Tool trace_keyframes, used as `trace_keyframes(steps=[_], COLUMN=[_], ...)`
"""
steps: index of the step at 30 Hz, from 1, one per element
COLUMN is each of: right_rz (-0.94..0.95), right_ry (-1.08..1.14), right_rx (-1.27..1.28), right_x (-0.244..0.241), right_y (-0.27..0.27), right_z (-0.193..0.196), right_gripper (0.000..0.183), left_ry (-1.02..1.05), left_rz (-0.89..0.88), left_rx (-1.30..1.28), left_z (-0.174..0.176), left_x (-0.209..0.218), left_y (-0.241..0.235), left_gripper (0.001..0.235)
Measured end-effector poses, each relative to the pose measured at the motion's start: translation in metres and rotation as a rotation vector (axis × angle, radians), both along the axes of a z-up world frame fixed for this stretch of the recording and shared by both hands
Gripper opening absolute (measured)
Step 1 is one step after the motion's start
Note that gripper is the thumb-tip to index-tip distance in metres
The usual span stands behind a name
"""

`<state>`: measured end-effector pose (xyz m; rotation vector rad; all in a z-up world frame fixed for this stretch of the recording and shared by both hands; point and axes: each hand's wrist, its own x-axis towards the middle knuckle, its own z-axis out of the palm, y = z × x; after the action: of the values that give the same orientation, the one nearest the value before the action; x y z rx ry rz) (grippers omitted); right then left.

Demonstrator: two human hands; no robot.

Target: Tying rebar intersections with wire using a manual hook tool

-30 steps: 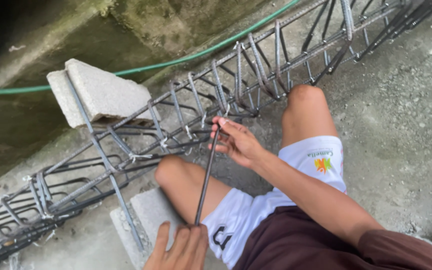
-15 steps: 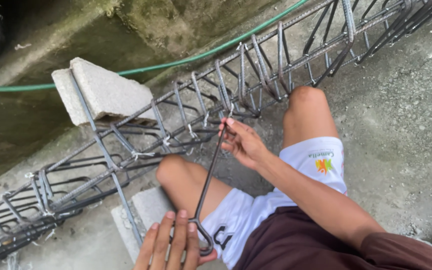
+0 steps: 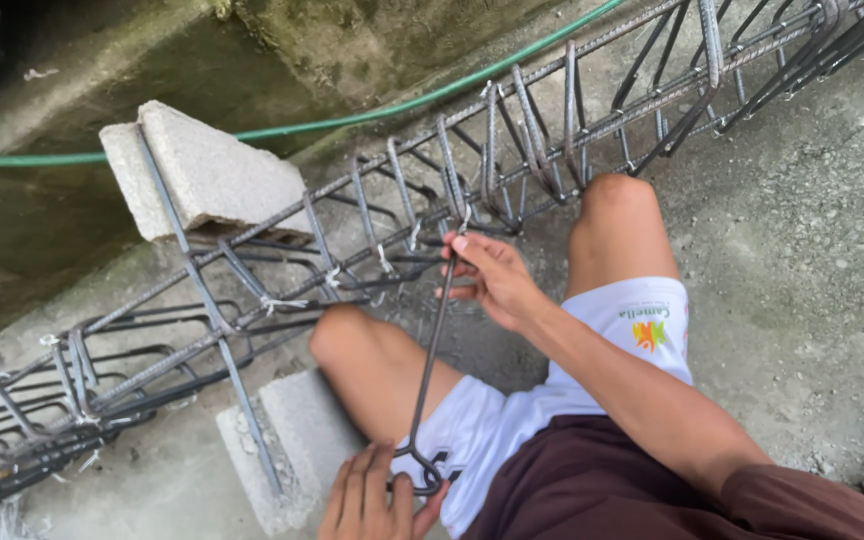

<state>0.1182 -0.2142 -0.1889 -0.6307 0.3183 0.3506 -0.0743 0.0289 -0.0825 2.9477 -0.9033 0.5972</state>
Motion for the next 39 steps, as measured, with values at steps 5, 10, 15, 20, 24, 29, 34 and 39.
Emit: trace_keyframes(steps=[5,10,15,20,24,29,34,39], right_rz=[0.0,-0.037,-0.08,-0.082,-0.087,-0.093,-0.081,0.038], right_ry=[-0.001,0.042,0.058,0.074,0.102,0.098,0.19,0.102], right_rx=[-0.012,-0.037,-0.169,-0.254,-0.304,-0.348,-0.343,-0.065], right_x=[-0.002,0.0,0.001,0.002,0.0,-0.001,-0.006,-0.016], right_y=[-0.004,-0.001,0.0,-0.004,-0.002,-0.004,-0.003,-0.004], right_z=[0.003,0.006,0.012,0.023,0.025,0.028,0.036,0.027], right_gripper=[0.032,0.031,0.022,0.017,0.015,0.016,0.024,0.043], left_ry=[-0.033,-0.013,-0.011,0.039,0.126,0.226,0.323,0.595], left_rz=[0.005,0.034,0.074,0.145,0.161,0.262,0.301,0.265], left_rx=[-0.101,-0.121,-0.241,-0.352,-0.525,-0.719,-0.899,-1.606], left_z=[-0.007,-0.004,-0.009,-0.025,-0.025,-0.052,-0.061,-0.081], left_x=[-0.005,-0.01,-0.011,-0.023,-0.03,-0.05,-0.059,-0.068], left_y=[-0.01,-0.013,-0.024,-0.027,-0.032,-0.048,-0.053,-0.064], left_gripper=[0.053,0.049,0.047,0.04,0.041,0.035,0.039,0.053])
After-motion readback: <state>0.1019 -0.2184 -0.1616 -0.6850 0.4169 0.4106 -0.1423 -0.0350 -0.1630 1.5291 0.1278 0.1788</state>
